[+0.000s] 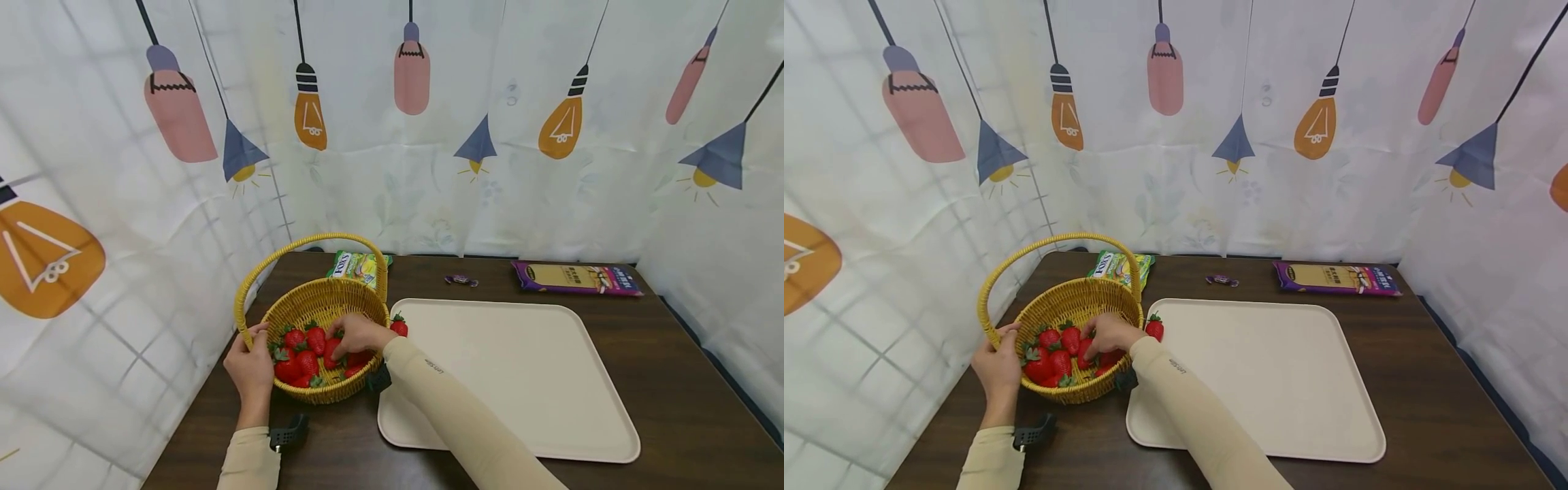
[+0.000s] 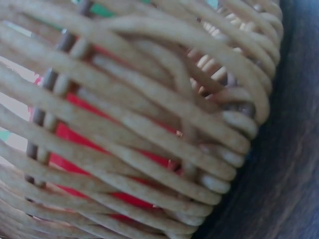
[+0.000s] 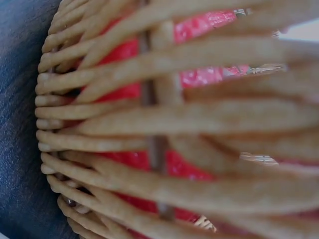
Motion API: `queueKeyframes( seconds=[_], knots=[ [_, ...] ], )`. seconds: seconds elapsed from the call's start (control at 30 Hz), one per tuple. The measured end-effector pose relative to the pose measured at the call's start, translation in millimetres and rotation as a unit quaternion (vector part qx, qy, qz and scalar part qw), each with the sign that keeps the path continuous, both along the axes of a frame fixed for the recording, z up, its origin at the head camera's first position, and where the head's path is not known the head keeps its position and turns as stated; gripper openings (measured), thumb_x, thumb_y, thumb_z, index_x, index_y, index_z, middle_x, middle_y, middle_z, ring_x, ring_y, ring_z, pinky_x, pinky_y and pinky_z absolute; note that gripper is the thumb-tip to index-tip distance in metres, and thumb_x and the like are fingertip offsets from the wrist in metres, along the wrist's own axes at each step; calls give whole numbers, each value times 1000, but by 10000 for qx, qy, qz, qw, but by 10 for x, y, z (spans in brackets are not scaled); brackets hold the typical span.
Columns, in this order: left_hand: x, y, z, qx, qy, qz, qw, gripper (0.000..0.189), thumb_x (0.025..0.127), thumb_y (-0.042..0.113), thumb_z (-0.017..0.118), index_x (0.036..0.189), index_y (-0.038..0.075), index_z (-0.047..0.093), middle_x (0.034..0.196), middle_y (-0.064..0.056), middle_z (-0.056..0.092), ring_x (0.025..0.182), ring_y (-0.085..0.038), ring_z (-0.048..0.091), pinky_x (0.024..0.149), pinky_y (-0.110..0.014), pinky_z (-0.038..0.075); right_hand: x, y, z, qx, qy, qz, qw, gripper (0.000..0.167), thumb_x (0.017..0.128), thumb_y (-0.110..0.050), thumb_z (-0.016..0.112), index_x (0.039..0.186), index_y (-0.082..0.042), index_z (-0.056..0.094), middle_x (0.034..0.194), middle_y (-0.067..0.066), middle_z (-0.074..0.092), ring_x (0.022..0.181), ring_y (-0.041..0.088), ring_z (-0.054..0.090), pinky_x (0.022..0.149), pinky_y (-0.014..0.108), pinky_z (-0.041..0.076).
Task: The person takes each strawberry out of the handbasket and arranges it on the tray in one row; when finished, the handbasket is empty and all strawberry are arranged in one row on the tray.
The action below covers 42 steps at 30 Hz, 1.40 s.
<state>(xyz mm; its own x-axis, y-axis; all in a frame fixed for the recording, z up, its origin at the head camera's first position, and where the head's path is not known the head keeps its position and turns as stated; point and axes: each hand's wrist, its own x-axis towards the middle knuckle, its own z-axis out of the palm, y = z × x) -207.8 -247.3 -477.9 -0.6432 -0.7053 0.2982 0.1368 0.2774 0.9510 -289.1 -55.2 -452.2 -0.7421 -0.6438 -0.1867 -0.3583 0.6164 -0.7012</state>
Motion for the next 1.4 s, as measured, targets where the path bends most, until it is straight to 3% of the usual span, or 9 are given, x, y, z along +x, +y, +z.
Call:
queueKeyframes(
  seconds=[0.23,0.37,0.7,1.07,1.4],
  knots=[
    [-1,6,-11,33,29,-45,10000,22,95,15,57,92,-5,68,98,4,73,60,-11,40,56,-25,29,16,3,23,111,3,462,9989,31,77,-12,82,103,-16,66,99,-6,59,85,10,50,71,21,44],
    [0,8,-14,17,15,-74,10000,22,95,15,57,93,-4,69,100,-2,73,55,-12,31,53,-25,28,18,28,31,-187,-298,629,9974,27,78,-10,81,101,-16,66,98,-6,59,87,12,49,72,22,45],
    [-1,7,-13,-23,34,-80,10000,22,95,15,57,92,-4,68,101,-5,73,54,-12,32,52,-25,27,14,69,26,-1027,-1044,597,9874,25,81,-1,75,104,-10,69,102,-3,61,83,12,50,66,25,47],
    [-4,2,-17,-10,11,-56,10000,23,95,15,57,93,-4,69,101,-1,73,57,-12,35,54,-24,29,14,107,47,-1691,-700,523,9817,24,85,-5,69,108,-11,73,111,-9,64,90,11,50,69,24,46],
    [-4,-12,-12,-36,17,-24,10000,23,95,17,58,93,-4,69,100,1,73,56,-12,36,52,-24,28,56,155,105,-2386,-692,63,9686,23,88,-5,63,108,-11,73,104,-7,66,63,10,42,57,26,38]
  ],
)
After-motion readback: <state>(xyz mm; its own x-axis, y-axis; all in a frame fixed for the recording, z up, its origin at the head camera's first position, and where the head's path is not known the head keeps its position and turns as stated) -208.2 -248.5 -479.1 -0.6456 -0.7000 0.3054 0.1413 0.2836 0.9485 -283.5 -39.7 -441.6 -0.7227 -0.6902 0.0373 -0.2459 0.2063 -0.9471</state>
